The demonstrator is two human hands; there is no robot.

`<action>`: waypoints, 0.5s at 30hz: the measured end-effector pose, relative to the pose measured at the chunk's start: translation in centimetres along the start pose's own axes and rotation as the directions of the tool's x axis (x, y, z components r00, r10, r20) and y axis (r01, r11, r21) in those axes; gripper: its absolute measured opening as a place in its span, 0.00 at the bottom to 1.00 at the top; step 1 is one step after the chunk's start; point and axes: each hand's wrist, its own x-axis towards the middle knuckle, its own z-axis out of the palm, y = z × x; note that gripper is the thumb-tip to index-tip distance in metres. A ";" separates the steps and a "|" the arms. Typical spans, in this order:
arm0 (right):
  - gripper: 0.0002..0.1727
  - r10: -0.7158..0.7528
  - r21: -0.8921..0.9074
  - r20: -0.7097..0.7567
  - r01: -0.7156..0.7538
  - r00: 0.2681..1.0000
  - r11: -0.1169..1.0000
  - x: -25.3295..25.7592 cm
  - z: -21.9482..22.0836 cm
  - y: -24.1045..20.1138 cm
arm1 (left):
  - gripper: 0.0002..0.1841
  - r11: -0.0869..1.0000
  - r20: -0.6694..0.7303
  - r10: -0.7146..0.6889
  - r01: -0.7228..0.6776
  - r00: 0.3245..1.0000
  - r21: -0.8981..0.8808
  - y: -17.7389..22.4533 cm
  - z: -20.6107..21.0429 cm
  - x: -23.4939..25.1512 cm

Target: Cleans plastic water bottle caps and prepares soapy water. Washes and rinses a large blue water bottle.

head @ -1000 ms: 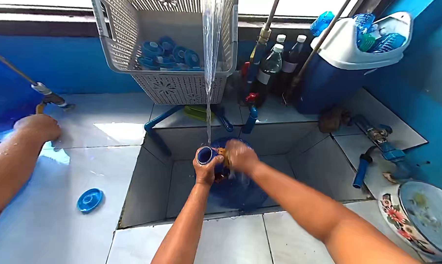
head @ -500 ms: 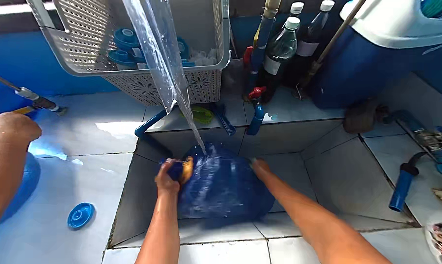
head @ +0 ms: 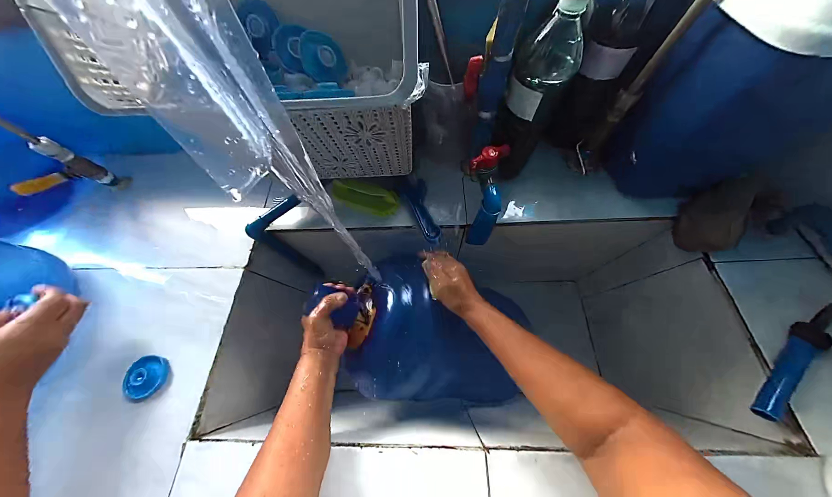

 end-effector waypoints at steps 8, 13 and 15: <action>0.23 0.089 0.013 -0.248 -0.089 0.965 0.996 -4.2 1.8 2.4 | 0.14 1.000 -0.125 0.014 -0.014 0.992 0.002 1.2 0.3 0.4; 0.16 -0.623 -0.278 0.080 0.617 0.778 0.736 -6.4 5.5 -9.0 | 0.17 0.994 -0.209 -0.083 0.066 0.974 -0.087 0.1 0.8 -0.3; 0.19 -0.263 -0.264 0.410 0.390 0.873 0.882 -2.7 1.4 -13.3 | 0.17 0.997 0.020 0.037 -0.036 0.999 -0.071 0.1 0.4 -1.4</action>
